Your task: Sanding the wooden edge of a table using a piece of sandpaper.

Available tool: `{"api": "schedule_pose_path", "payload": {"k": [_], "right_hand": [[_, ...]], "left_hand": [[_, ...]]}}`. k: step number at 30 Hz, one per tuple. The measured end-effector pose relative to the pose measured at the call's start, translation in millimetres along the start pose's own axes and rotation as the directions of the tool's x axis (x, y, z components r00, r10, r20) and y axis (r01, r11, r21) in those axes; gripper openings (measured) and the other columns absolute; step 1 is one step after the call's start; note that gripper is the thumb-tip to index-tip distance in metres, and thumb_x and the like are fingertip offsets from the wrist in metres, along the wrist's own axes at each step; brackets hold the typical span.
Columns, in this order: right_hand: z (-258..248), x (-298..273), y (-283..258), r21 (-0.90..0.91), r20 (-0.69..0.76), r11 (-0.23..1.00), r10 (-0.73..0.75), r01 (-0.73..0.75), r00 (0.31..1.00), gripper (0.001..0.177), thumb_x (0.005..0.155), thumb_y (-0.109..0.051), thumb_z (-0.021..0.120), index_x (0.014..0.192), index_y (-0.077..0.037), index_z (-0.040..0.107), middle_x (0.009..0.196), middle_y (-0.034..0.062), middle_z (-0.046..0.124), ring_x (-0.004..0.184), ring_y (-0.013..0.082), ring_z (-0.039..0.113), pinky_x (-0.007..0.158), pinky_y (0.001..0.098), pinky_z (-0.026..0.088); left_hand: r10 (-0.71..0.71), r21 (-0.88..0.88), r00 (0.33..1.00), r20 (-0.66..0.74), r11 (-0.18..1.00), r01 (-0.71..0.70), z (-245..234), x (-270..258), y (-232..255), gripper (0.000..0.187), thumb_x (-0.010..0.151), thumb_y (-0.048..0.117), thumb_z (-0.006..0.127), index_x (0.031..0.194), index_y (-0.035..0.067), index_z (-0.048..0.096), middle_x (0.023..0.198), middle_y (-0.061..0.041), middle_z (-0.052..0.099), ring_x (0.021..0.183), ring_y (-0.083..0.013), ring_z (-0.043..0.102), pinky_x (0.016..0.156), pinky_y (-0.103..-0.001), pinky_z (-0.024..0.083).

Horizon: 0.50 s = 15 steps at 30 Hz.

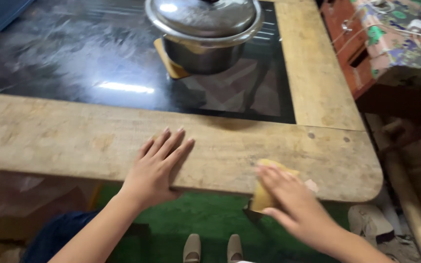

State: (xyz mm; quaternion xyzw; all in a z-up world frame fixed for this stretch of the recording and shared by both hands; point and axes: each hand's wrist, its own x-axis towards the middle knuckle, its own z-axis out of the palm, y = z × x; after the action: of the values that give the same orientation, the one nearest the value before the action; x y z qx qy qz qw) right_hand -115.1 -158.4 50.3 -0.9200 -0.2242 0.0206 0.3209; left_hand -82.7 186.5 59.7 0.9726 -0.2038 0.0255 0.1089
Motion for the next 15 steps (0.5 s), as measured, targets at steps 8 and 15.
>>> {"api": "schedule_pose_path", "payload": {"k": [8, 15], "right_hand": [[78, 77, -60, -0.594, 0.241, 0.769, -0.111, 0.237, 0.964, 0.101, 0.078, -0.002, 0.069, 0.161, -0.003, 0.011, 0.169, 0.0172, 0.015, 0.158, 0.0306, 0.012, 0.125, 0.0446, 0.014], [109, 118, -88, -0.174, 0.21, 0.893, -0.379, 0.416, 0.901, 0.116, 0.083, -0.049, 0.07, 0.156, 0.01, 0.001, 0.164, 0.0323, 0.003, 0.154, 0.0428, 0.0, 0.121, 0.0522, 0.005]], "left_hand": [[-0.024, 0.112, 0.998, 0.065, 0.994, 0.016, 11, -9, -6, 0.132, 0.054, 0.028, 0.094, 0.164, 0.026, 0.019, 0.172, -0.007, 0.016, 0.153, -0.0314, 0.016, 0.118, -0.054, 0.019], [0.044, 0.187, 0.996, -0.084, 0.982, -0.028, 14, -20, -37, 0.124, 0.061, 0.038, 0.09, 0.158, 0.005, 0.02, 0.168, -0.013, 0.017, 0.157, -0.0299, 0.017, 0.12, -0.054, 0.021]]}}
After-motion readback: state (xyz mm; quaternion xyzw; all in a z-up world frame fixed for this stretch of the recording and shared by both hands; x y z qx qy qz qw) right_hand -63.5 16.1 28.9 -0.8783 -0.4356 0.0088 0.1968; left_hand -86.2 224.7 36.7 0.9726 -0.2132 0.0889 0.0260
